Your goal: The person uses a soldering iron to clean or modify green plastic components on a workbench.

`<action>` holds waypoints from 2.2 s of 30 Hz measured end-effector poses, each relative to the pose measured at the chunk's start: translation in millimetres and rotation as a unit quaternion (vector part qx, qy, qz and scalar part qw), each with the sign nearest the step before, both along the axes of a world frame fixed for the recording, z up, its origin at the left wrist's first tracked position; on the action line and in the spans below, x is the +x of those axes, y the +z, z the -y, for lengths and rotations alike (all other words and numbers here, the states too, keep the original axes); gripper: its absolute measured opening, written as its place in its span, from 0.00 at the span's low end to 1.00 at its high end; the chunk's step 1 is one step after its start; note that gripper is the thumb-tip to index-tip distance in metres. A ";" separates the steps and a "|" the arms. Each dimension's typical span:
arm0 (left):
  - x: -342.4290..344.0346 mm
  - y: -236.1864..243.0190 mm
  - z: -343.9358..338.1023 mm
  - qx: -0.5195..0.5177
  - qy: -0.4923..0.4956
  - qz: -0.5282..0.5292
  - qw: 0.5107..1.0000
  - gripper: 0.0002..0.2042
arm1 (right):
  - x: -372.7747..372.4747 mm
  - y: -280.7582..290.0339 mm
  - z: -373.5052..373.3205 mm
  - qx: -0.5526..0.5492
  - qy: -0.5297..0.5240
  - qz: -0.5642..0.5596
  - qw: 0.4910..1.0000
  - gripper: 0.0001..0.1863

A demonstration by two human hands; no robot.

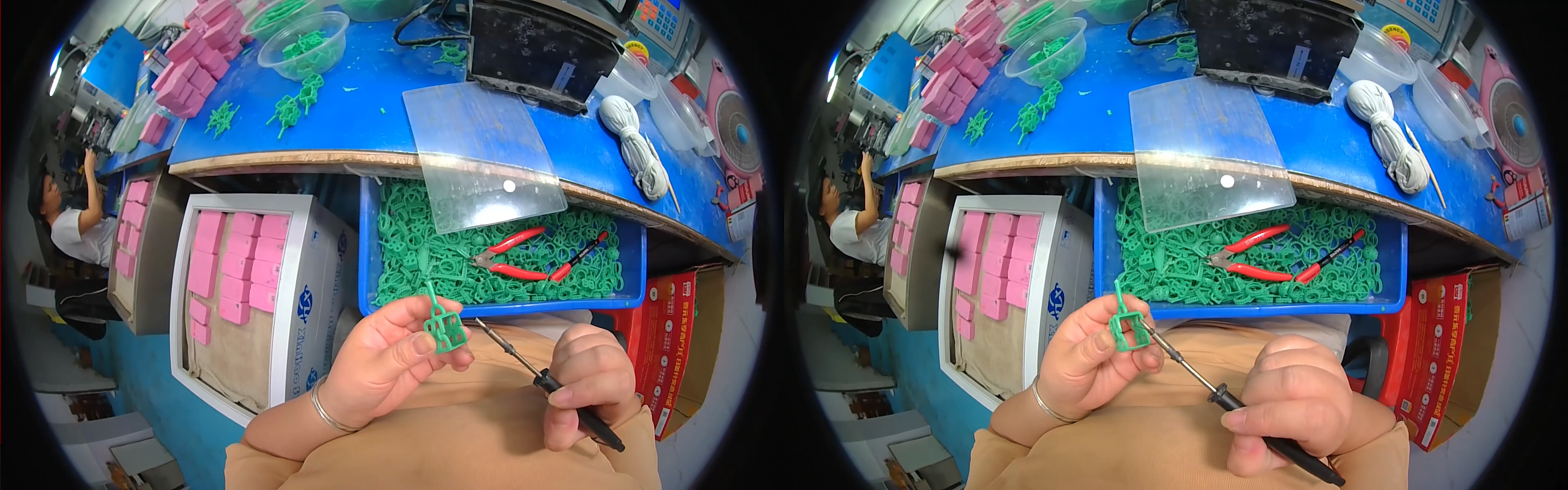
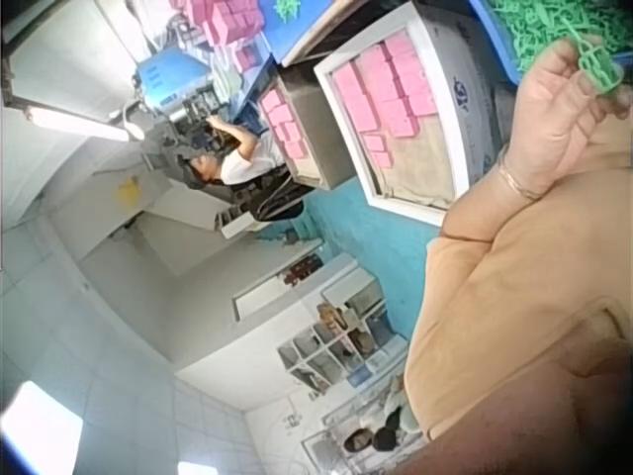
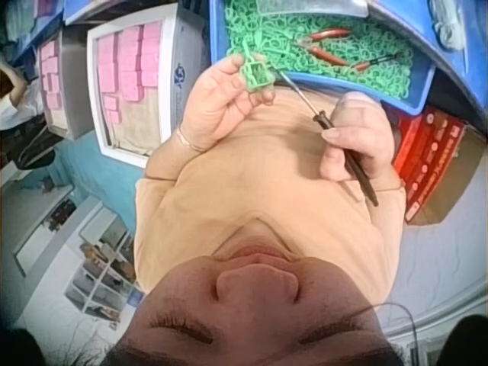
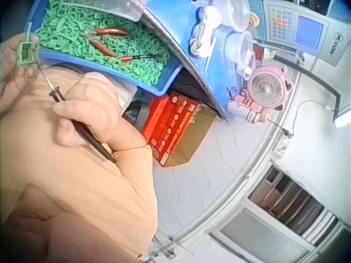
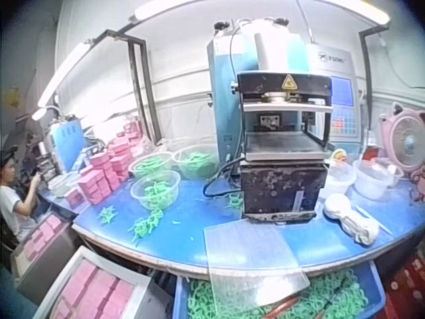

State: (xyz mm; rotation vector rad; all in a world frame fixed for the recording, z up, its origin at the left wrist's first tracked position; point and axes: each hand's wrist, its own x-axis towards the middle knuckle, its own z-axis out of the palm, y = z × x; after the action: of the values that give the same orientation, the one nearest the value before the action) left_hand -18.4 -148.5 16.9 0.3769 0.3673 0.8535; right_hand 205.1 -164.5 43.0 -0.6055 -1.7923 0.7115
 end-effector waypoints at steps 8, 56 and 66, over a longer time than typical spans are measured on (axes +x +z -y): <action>3.0 1.4 4.6 -0.006 0.036 -0.078 0.996 0.21 | -4.6 0.1 -2.4 -0.008 0.008 0.002 1.000 0.08; 3.8 1.1 5.4 0.003 0.038 -0.086 0.996 0.20 | -9.6 -5.2 -6.9 0.005 0.000 0.003 1.000 0.07; 3.2 -1.1 5.9 0.001 0.040 -0.087 0.995 0.19 | -7.3 -3.7 -6.2 -0.011 0.011 0.012 1.000 0.10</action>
State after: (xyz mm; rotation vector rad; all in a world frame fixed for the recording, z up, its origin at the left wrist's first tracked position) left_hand -15.2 -154.4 15.8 0.4425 0.5456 0.9014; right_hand 197.8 -158.3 39.2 -0.6118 -1.8191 0.7429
